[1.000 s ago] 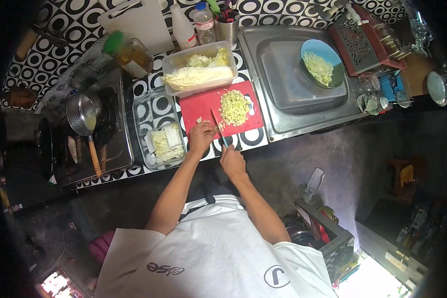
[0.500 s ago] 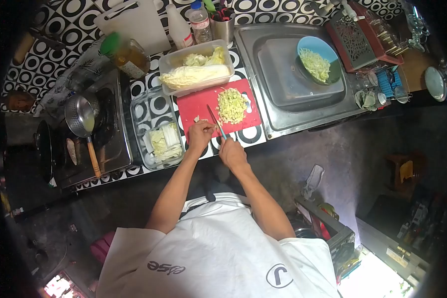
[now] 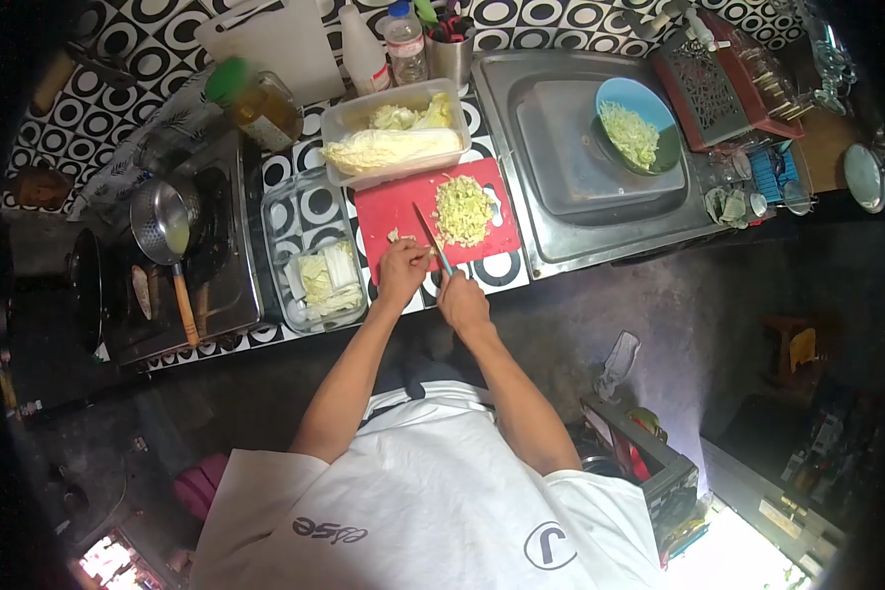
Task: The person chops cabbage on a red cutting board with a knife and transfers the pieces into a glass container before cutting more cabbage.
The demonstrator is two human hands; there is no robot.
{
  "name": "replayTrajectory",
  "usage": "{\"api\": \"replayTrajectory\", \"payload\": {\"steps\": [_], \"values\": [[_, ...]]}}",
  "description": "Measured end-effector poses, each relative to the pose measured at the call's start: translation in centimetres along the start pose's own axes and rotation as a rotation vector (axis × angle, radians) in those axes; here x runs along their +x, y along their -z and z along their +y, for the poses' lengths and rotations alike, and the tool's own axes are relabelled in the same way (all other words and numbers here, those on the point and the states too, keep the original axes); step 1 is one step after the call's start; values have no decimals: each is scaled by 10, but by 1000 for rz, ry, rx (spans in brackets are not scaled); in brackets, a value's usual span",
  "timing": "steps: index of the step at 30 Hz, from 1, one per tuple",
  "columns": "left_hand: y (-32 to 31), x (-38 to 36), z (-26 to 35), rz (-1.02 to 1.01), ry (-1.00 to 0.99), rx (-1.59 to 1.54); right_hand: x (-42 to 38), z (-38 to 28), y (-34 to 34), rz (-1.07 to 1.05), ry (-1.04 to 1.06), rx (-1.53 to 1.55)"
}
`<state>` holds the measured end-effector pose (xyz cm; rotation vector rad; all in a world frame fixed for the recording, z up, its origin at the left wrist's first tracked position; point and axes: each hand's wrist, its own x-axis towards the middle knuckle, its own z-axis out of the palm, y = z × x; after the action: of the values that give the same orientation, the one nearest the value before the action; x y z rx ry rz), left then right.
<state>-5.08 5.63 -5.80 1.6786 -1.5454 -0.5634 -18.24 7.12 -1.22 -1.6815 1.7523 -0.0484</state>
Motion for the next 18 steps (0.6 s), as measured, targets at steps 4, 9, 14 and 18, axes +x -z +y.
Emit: {"api": "replayTrajectory", "payload": {"steps": [4,9,14,18], "values": [[4,2,4,-15,63,-29,-8,-7,13,-82,15,3],[8,6,7,-34,100,-46,-14,0,-5,9,-52,7],[7,9,13,-49,300,-128,-16,2,0,34,-11,17],[3,10,10,-15,352,-220,-15,4,-5,37,-25,9]]}}
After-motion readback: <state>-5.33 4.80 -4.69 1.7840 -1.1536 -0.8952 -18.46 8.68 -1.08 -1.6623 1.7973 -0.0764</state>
